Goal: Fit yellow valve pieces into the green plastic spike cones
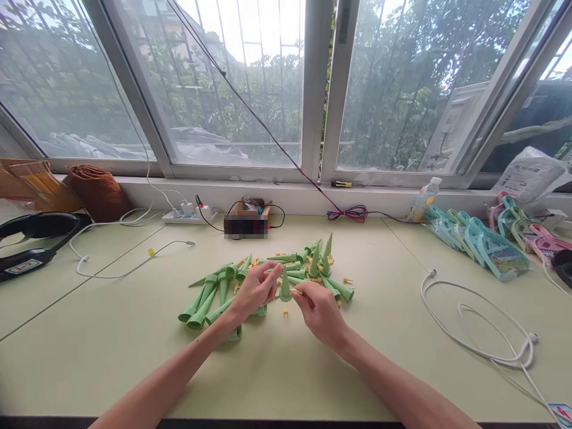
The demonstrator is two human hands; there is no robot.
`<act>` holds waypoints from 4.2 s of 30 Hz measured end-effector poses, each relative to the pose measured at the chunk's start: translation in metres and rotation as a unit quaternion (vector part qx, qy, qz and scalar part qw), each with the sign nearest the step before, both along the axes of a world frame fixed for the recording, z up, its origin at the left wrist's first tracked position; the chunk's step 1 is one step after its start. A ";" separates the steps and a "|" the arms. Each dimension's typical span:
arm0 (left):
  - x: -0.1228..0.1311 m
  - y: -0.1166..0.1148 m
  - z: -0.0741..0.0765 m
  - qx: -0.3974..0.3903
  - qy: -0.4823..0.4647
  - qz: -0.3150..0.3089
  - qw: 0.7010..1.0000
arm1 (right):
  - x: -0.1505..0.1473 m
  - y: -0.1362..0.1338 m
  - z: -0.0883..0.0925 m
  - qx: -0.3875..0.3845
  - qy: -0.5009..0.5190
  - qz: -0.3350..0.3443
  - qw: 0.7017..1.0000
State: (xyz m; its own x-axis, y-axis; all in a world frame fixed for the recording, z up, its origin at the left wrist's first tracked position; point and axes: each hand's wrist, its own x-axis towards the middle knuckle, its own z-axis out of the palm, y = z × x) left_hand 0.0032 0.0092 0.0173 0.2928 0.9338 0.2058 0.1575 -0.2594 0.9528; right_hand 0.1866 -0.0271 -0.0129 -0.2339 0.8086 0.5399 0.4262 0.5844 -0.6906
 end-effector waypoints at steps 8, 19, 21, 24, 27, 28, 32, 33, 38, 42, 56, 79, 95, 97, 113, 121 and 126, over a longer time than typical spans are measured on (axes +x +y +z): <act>-0.002 -0.001 -0.002 -0.012 0.079 -0.043 0.996 | 0.000 0.001 -0.003 0.028 -0.042 0.001 0.999; -0.003 -0.002 -0.001 0.021 0.105 -0.042 0.993 | -0.001 0.000 -0.009 -0.017 -0.034 -0.019 0.999; -0.003 -0.002 -0.001 0.022 0.106 -0.044 0.993 | -0.001 -0.001 -0.009 -0.024 -0.033 -0.019 0.999; -0.003 -0.003 -0.001 0.027 0.107 -0.046 0.993 | -0.001 -0.001 -0.009 -0.035 -0.032 -0.020 0.999; -0.003 -0.004 0.000 0.038 0.107 -0.044 0.993 | 0.000 -0.001 -0.008 -0.045 -0.025 -0.018 0.999; -0.002 -0.005 0.001 0.041 0.108 -0.044 0.992 | 0.000 -0.001 -0.007 -0.048 -0.023 -0.017 0.998; -0.001 -0.008 0.005 0.052 0.110 -0.048 0.991 | -0.001 -0.002 -0.005 -0.057 -0.013 -0.019 0.998; -0.001 -0.008 0.005 0.053 0.109 -0.051 0.991 | -0.001 -0.002 -0.004 -0.059 -0.012 -0.019 0.998; -0.002 -0.007 0.005 0.051 0.107 -0.061 0.991 | 0.000 -0.002 -0.002 -0.074 0.004 -0.024 0.997; -0.002 -0.008 0.003 0.044 0.101 -0.068 0.992 | -0.001 -0.002 -0.001 -0.090 0.020 -0.029 0.995; -0.001 -0.005 -0.006 0.072 0.097 -0.061 0.991 | -0.001 -0.002 0.004 -0.207 0.138 0.006 0.969; 0.001 -0.005 -0.006 0.080 0.081 -0.034 0.993 | -0.002 0.003 0.002 -0.237 0.190 0.034 0.952; 0.002 -0.005 -0.002 0.042 0.018 -0.040 0.998 | 0.000 -0.003 0.003 -0.129 0.100 -0.030 0.986; 0.002 -0.005 -0.002 0.026 0.011 -0.045 0.999 | 0.000 -0.003 0.002 -0.114 0.089 -0.034 0.989; 0.002 -0.002 0.003 -0.080 -0.048 -0.117 0.989 | 0.001 -0.003 0.007 -0.008 0.020 -0.032 0.999; 0.001 -0.003 0.005 -0.089 -0.031 -0.105 0.990 | 0.001 -0.003 0.006 0.009 0.011 -0.023 1.000; 0.000 -0.001 0.002 -0.089 -0.031 -0.106 0.990 | 0.001 -0.003 0.004 -0.012 0.025 -0.018 0.999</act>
